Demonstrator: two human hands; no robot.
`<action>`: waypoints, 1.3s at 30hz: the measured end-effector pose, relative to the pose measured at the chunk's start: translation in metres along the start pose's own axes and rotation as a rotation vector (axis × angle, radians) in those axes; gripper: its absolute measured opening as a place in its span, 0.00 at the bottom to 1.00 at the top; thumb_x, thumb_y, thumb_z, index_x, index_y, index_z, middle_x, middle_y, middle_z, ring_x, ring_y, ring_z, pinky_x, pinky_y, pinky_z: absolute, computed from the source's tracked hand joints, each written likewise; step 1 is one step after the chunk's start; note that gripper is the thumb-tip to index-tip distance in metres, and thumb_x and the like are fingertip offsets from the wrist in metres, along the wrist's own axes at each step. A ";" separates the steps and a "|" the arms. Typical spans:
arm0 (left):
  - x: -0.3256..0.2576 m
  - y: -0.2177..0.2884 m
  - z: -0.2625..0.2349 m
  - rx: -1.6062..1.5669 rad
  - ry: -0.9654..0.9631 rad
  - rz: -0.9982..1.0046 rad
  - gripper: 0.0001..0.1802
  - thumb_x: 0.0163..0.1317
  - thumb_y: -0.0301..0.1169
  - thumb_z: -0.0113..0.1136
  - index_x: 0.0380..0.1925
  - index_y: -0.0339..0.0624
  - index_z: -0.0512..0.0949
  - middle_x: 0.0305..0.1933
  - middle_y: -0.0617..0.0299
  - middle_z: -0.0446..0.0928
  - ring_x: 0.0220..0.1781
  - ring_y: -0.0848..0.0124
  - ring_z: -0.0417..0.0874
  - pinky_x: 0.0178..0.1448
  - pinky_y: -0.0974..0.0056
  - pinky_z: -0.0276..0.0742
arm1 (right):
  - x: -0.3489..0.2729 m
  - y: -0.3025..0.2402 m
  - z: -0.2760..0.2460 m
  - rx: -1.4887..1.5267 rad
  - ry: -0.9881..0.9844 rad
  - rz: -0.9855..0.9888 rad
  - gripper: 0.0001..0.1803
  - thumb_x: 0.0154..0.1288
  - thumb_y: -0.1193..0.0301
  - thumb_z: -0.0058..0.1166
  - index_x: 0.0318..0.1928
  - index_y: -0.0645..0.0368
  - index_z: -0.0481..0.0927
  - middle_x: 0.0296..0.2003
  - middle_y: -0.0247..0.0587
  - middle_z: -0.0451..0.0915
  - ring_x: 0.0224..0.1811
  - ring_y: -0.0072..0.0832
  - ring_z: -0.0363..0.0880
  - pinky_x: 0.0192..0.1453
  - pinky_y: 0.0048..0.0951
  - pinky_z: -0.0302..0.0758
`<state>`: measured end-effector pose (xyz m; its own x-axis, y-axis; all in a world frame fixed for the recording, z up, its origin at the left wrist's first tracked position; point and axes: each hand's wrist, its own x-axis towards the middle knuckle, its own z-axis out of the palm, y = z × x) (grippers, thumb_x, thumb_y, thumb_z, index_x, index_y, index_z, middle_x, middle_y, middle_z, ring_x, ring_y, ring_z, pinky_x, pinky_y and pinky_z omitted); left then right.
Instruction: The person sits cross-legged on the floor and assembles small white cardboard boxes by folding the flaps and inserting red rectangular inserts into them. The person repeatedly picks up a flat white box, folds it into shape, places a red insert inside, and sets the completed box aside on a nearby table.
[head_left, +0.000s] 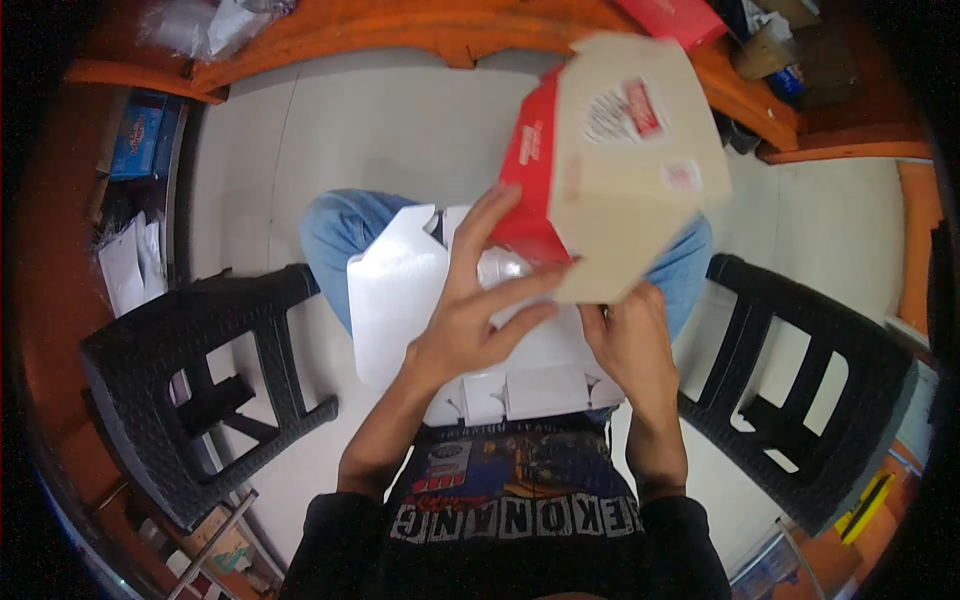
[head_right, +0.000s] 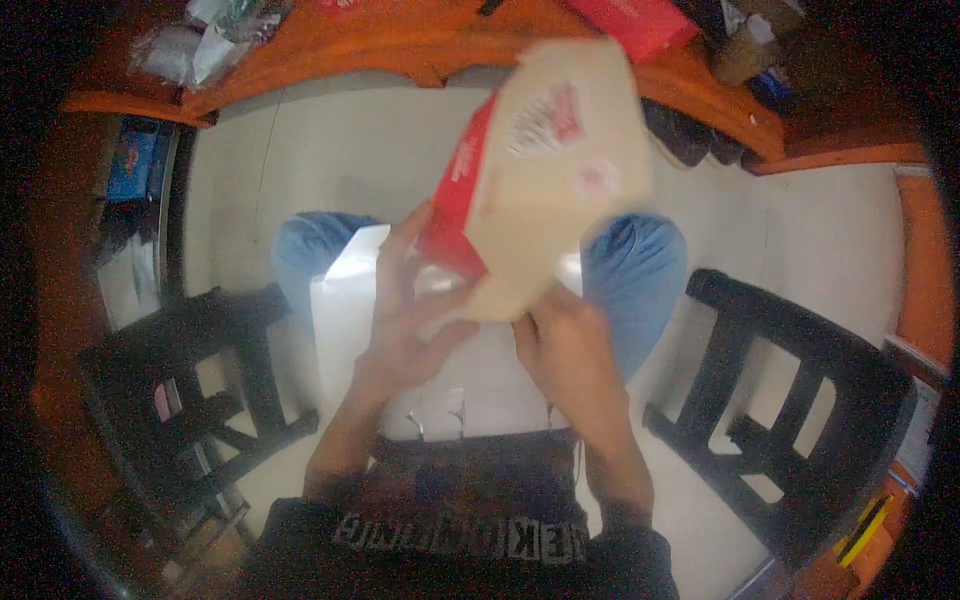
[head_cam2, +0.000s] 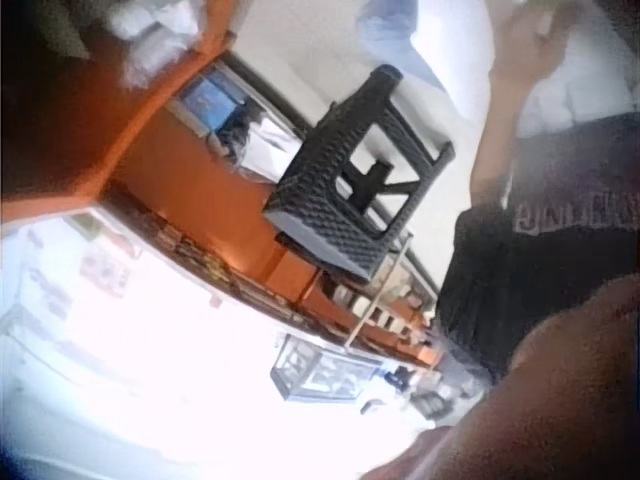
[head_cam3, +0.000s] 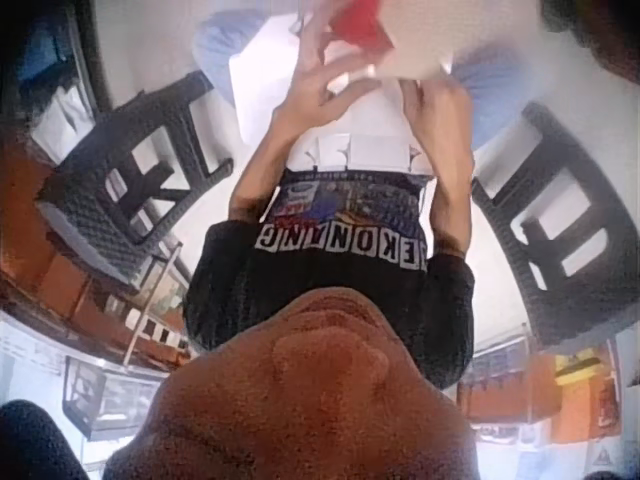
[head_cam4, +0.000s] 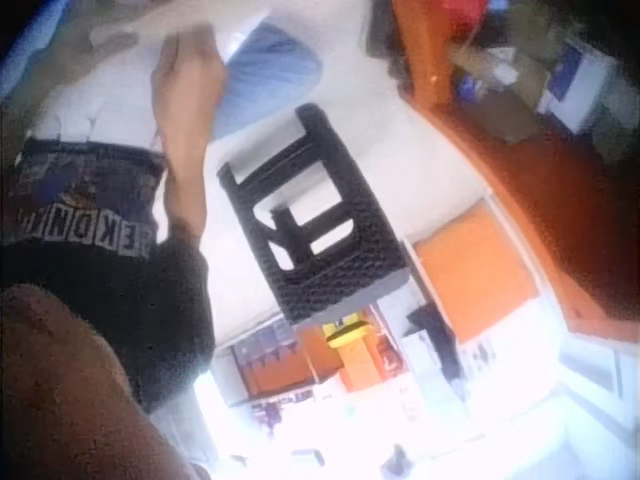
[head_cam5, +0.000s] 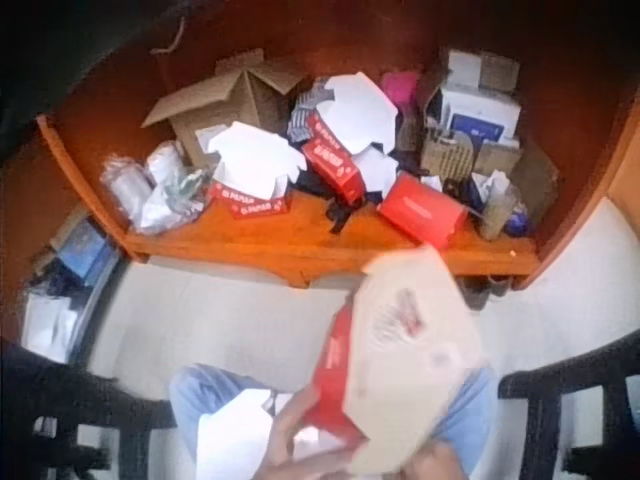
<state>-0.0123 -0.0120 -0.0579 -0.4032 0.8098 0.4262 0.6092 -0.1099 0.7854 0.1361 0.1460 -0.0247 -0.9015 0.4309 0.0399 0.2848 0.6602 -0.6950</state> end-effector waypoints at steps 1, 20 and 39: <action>-0.002 0.000 -0.001 0.054 -0.022 0.075 0.38 0.54 0.34 0.80 0.67 0.56 0.78 0.83 0.41 0.43 0.84 0.38 0.46 0.81 0.41 0.54 | 0.004 -0.007 -0.007 -0.006 0.045 -0.005 0.05 0.62 0.79 0.66 0.39 0.66 0.85 0.23 0.44 0.81 0.22 0.36 0.79 0.30 0.33 0.74; -0.007 0.010 0.022 -0.702 0.372 -0.963 0.21 0.71 0.22 0.54 0.63 0.31 0.71 0.51 0.57 0.82 0.48 0.72 0.82 0.53 0.66 0.79 | 0.033 -0.036 0.004 0.159 -0.296 -0.117 0.53 0.56 0.66 0.75 0.78 0.56 0.58 0.75 0.50 0.63 0.77 0.48 0.61 0.80 0.47 0.60; 0.019 0.008 -0.046 0.304 -0.411 0.031 0.19 0.60 0.36 0.72 0.53 0.55 0.86 0.73 0.61 0.69 0.78 0.50 0.61 0.81 0.37 0.54 | 0.036 0.020 0.001 0.389 -0.448 0.133 0.15 0.74 0.72 0.53 0.57 0.61 0.81 0.46 0.57 0.85 0.48 0.52 0.84 0.57 0.41 0.76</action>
<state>-0.0463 -0.0236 -0.0232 -0.1174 0.9753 0.1870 0.8125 -0.0139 0.5828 0.1091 0.1744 -0.0382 -0.9398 0.1378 -0.3126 0.3406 0.3085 -0.8882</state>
